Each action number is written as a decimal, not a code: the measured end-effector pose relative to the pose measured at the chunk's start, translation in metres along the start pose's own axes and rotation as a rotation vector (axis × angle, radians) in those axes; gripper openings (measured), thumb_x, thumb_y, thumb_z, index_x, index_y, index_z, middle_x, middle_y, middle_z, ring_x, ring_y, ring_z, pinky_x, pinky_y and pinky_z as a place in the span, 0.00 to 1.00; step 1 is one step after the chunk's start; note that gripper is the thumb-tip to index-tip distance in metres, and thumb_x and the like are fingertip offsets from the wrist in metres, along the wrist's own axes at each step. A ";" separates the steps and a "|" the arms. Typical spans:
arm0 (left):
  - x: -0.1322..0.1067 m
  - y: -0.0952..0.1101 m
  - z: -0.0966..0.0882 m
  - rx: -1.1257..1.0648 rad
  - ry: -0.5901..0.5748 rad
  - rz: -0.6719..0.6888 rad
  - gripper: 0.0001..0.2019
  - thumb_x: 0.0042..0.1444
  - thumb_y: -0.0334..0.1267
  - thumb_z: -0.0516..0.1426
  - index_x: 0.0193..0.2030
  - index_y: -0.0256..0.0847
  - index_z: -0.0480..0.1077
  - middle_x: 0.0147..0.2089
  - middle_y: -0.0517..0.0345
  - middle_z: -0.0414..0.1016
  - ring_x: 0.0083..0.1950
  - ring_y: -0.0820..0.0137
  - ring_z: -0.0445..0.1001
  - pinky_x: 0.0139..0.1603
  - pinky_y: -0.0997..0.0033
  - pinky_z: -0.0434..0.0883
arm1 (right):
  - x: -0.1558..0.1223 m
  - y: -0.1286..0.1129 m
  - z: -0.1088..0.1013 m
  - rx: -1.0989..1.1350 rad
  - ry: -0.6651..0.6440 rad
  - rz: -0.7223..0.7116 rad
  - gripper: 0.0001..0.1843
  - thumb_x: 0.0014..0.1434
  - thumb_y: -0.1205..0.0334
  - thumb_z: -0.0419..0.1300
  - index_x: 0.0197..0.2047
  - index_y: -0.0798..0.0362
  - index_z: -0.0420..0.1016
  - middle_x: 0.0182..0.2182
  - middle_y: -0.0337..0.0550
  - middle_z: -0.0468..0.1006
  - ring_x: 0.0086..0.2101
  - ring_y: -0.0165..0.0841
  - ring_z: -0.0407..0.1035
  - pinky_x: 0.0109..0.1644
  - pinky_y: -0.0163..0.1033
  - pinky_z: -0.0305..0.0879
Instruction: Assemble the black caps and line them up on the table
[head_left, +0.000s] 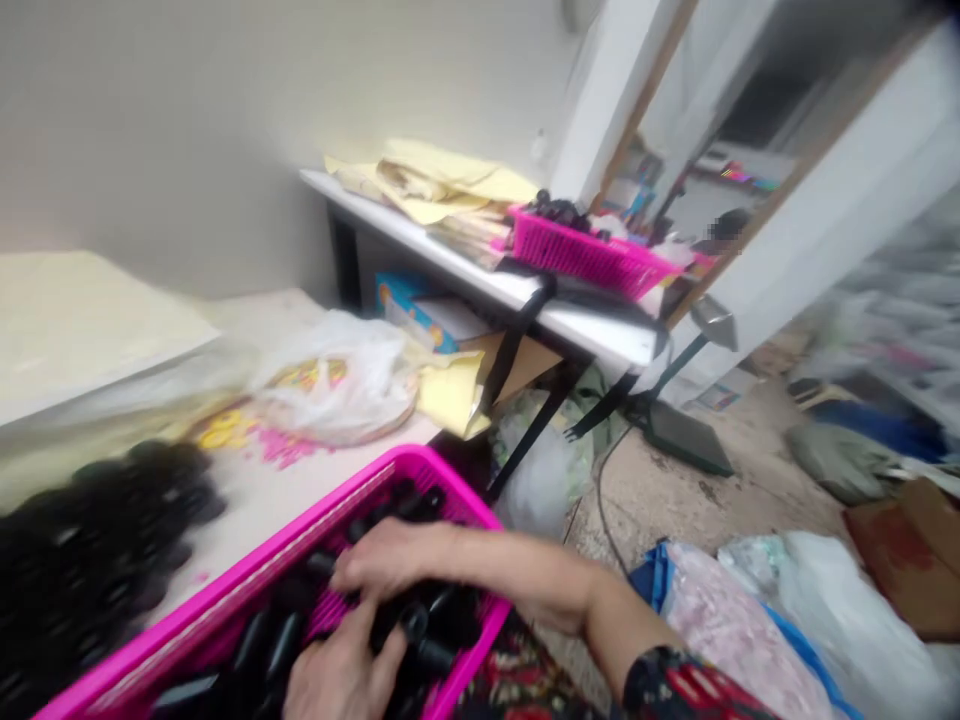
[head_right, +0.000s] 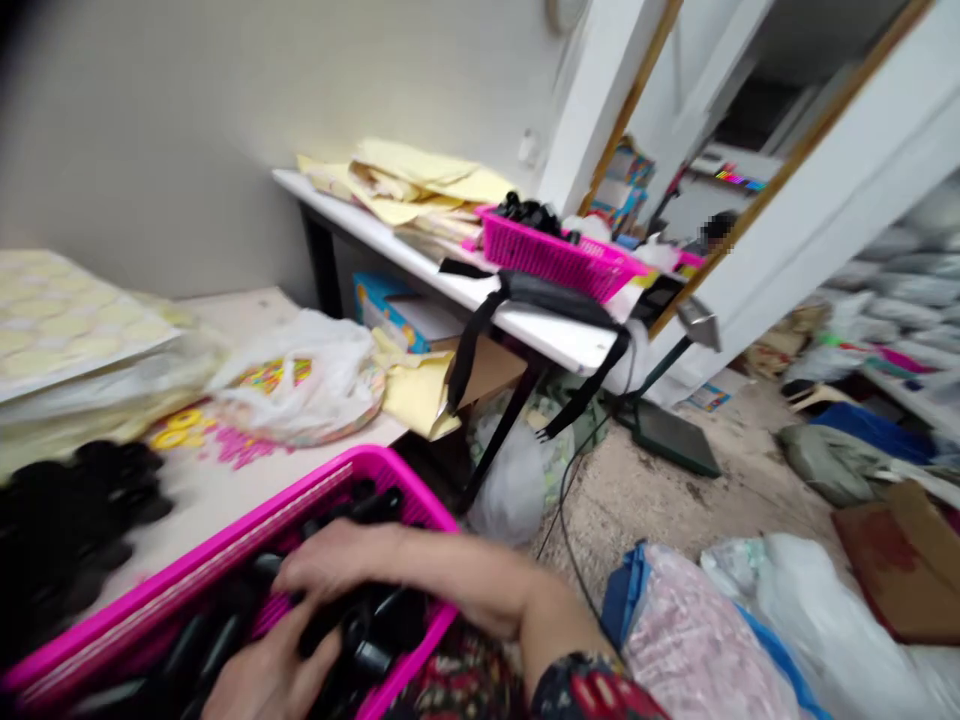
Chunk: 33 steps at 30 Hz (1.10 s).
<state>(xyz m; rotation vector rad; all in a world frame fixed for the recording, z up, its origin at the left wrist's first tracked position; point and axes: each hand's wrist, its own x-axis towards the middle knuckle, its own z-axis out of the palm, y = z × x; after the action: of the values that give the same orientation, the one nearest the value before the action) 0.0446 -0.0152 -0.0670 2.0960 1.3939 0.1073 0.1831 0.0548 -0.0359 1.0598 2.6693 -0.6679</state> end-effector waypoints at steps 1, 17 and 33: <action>-0.005 0.006 -0.004 0.016 0.002 -0.014 0.17 0.53 0.42 0.49 0.46 0.42 0.72 0.31 0.52 0.78 0.35 0.58 0.78 0.35 0.65 0.68 | -0.008 -0.004 -0.004 0.003 0.037 0.049 0.06 0.55 0.64 0.57 0.36 0.53 0.73 0.38 0.39 0.76 0.37 0.32 0.70 0.32 0.32 0.63; -0.015 0.003 -0.022 -1.516 0.033 -0.162 0.18 0.34 0.29 0.68 0.37 0.35 0.74 0.33 0.57 0.78 0.35 0.73 0.74 0.40 0.73 0.70 | -0.098 -0.027 0.053 1.587 0.817 0.276 0.20 0.44 0.59 0.68 0.43 0.52 0.75 0.36 0.40 0.76 0.34 0.30 0.70 0.38 0.37 0.69; -0.017 0.001 -0.033 -1.574 0.114 -0.176 0.17 0.41 0.32 0.67 0.41 0.37 0.74 0.32 0.60 0.76 0.29 0.75 0.74 0.29 0.78 0.70 | -0.092 -0.036 0.052 1.724 0.776 0.208 0.21 0.43 0.63 0.69 0.43 0.50 0.73 0.34 0.36 0.73 0.30 0.27 0.69 0.36 0.35 0.67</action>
<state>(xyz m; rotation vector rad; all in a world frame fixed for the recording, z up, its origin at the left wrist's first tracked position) 0.0245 -0.0155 -0.0354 0.6448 0.9151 0.9110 0.2252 -0.0487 -0.0388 2.0665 1.7008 -3.1842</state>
